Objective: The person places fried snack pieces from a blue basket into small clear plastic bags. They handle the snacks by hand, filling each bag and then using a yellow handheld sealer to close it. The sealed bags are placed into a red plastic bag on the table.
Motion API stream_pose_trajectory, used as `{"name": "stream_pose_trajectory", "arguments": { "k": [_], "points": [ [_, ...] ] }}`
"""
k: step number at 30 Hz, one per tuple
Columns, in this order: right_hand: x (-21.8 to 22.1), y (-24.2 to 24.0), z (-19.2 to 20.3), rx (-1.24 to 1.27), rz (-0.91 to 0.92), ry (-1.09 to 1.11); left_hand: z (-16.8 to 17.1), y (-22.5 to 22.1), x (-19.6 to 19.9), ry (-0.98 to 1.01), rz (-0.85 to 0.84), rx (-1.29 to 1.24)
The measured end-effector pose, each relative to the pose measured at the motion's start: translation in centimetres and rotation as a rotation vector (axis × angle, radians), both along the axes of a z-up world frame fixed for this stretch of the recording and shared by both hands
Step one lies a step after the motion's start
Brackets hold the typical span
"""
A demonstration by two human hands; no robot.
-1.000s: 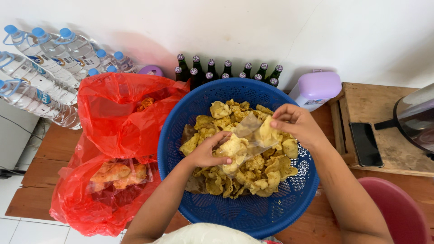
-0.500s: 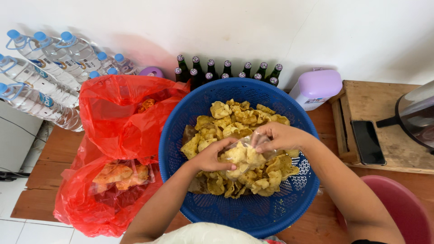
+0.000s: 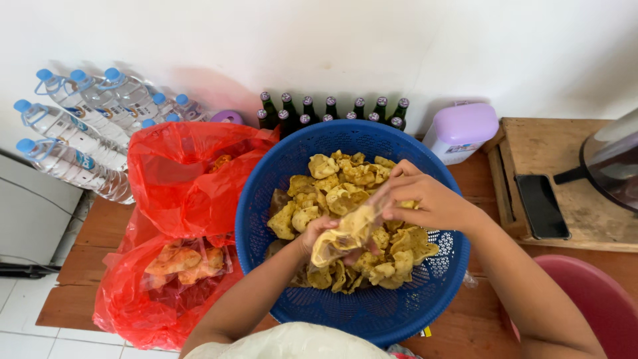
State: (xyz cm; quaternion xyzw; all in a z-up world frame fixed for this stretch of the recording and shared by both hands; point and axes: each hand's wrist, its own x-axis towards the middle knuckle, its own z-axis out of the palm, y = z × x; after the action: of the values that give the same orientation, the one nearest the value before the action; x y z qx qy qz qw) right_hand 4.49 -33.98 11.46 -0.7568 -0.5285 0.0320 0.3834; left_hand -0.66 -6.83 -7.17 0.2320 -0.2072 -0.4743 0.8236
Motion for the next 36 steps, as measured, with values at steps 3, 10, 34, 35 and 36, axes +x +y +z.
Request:
{"name": "stream_pose_trajectory", "arguments": {
  "k": [3,10,34,35,36],
  "points": [
    [-1.3,-0.6,0.6,-0.117,-0.150,0.085,1.3,-0.9,0.2,-0.002,0.078,0.494],
    [-2.3,-1.1,0.4,-0.276,-0.222,0.082,4.1,-4.0,1.3,-0.771,0.356,0.670],
    [-2.4,-1.8,-14.1,0.549,-0.568,1.073,1.3,-7.3,-1.7,-0.266,1.077,0.763],
    [-2.3,-1.7,-14.2,0.541,-0.577,1.141,1.1,-7.0,-1.5,-0.288,1.095,0.748],
    [-2.5,-1.6,-14.5,0.516,-0.574,1.147,0.8,-6.8,-1.5,-0.311,1.109,0.734]
  ]
}}
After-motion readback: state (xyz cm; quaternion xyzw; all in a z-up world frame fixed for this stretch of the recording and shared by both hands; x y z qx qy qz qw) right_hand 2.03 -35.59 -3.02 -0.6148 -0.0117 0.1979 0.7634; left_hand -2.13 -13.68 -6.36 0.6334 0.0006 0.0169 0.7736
